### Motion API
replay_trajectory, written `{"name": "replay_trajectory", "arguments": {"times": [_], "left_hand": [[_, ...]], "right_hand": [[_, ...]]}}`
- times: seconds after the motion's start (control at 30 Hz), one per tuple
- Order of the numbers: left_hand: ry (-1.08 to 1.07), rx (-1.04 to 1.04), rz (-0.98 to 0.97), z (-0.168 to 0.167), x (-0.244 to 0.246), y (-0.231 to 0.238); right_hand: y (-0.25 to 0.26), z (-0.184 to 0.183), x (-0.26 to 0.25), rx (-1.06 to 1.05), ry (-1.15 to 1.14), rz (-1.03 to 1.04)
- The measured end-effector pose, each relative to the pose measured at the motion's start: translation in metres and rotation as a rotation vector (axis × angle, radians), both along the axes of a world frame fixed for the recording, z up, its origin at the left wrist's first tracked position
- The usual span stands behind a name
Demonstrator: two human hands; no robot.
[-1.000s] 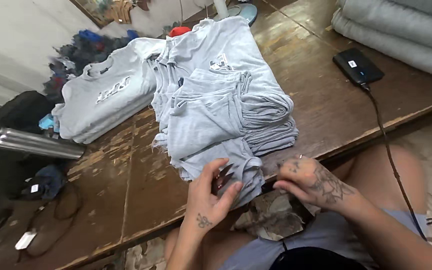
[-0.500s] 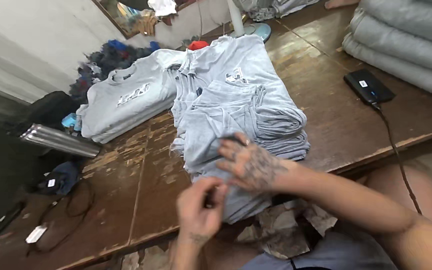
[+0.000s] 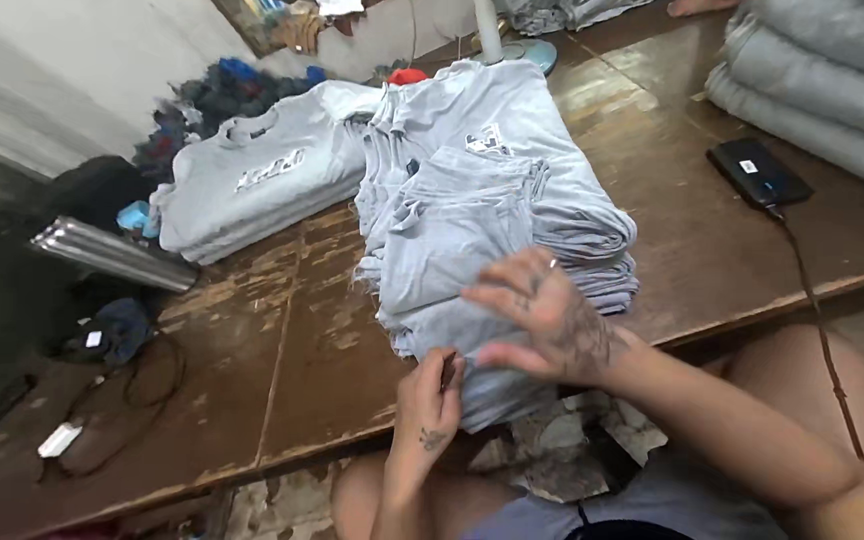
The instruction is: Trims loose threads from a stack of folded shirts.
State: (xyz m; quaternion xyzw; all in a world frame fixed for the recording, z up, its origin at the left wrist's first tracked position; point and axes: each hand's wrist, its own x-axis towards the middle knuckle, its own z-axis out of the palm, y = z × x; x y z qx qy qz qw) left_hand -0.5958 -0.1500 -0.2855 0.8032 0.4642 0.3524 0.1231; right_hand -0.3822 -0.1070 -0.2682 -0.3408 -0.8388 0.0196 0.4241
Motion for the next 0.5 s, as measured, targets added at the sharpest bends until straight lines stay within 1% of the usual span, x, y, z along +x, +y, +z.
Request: {"name": "replay_trajectory", "arguments": {"times": [0.07,0.1,0.17,0.2,0.23,0.3,0.33,0.37,0.4,0.43,0.47,0.5], "left_hand": [[-0.011,0.049,-0.042,0.004,0.002,0.000],[-0.031,0.048,-0.090,0.009,-0.001,0.000],[-0.039,-0.019,-0.162,0.021,-0.015,-0.006],[0.013,-0.071,-0.161,0.026,-0.025,-0.010],[0.120,-0.133,-0.145,0.030,-0.032,-0.012],[0.378,-0.275,-0.110,0.039,-0.026,-0.009],[0.427,-0.313,-0.099,0.043,-0.015,-0.006],[0.401,-0.271,-0.098,0.046,-0.001,-0.002],[0.292,-0.197,-0.106,0.047,0.015,0.001],[0.108,-0.157,-0.129,0.043,0.033,0.005],[-0.092,-0.180,-0.170,0.034,0.050,0.008],[-0.240,-0.260,-0.199,0.021,0.065,0.012]], "right_hand": [[-0.016,-0.020,0.000,-0.170,-0.109,0.064],[-0.016,-0.030,0.002,-0.183,-0.104,0.037],[-0.019,-0.045,0.014,-0.077,-0.004,-0.126],[-0.024,-0.048,0.024,-0.050,0.041,-0.183],[-0.031,-0.049,0.034,-0.070,0.054,-0.189],[-0.044,-0.052,0.043,-0.209,0.013,-0.097],[-0.049,-0.058,0.043,-0.261,0.000,-0.063],[-0.051,-0.063,0.043,-0.271,0.010,-0.065],[-0.052,-0.067,0.044,-0.263,0.024,-0.078],[-0.052,-0.070,0.045,-0.243,0.039,-0.090],[-0.054,-0.073,0.046,-0.209,0.064,-0.096],[-0.057,-0.076,0.049,-0.173,0.112,-0.090]]}}
